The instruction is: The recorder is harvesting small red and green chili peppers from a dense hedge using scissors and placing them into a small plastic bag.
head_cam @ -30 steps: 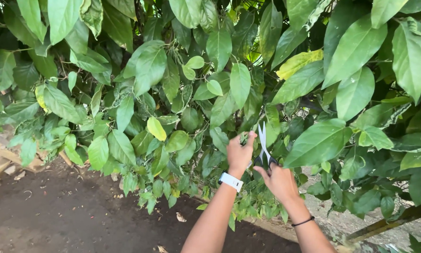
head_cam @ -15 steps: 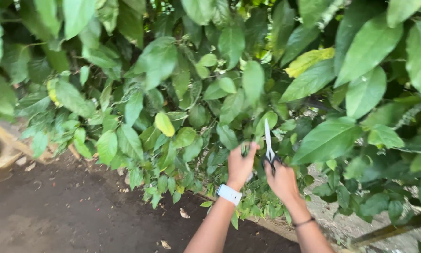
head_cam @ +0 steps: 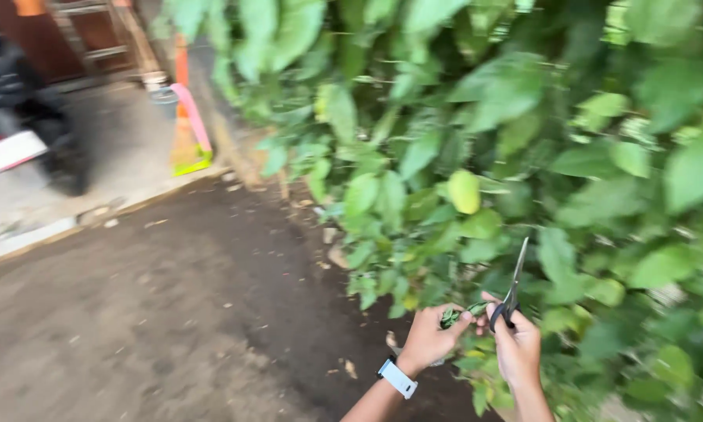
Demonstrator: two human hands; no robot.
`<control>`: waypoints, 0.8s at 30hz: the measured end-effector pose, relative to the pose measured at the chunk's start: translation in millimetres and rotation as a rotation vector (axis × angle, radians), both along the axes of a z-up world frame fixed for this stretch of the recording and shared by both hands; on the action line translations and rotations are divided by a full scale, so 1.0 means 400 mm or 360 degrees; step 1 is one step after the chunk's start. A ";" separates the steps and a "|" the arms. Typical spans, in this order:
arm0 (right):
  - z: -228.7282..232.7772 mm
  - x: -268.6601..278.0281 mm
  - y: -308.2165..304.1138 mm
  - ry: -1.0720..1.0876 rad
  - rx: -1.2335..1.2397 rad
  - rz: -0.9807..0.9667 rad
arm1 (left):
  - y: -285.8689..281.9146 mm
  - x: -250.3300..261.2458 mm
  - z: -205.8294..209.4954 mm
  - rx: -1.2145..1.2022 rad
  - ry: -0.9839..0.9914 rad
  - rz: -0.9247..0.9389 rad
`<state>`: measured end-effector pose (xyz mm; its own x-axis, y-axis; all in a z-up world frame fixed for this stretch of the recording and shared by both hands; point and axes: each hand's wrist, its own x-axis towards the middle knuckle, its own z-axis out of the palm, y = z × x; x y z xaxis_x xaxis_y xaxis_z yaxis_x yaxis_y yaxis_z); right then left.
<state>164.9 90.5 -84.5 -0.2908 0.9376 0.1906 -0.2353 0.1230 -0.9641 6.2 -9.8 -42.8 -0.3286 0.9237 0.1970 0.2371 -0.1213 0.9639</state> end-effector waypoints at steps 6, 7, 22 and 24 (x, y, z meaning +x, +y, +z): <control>-0.028 -0.194 -0.042 -0.0262 0.0077 0.0234 | -0.146 -0.180 0.023 -0.0059 0.0047 0.0135; -0.019 -0.229 -0.056 -0.0261 0.0071 0.0274 | -0.168 -0.208 0.026 -0.0070 0.0046 0.0173; -0.004 -0.636 -0.371 -0.0226 -0.0342 0.0845 | -0.466 -0.447 0.036 -0.0207 0.0472 0.0701; -0.005 -0.669 -0.397 -0.0240 -0.0335 0.0887 | -0.487 -0.467 0.035 -0.0184 0.0386 0.0837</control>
<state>-102.5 -68.4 -86.6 -0.7573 0.6500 -0.0638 -0.0686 -0.1762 -0.9820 -180.6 -204.5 -28.7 -0.7066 0.6688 0.2313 0.4521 0.1752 0.8746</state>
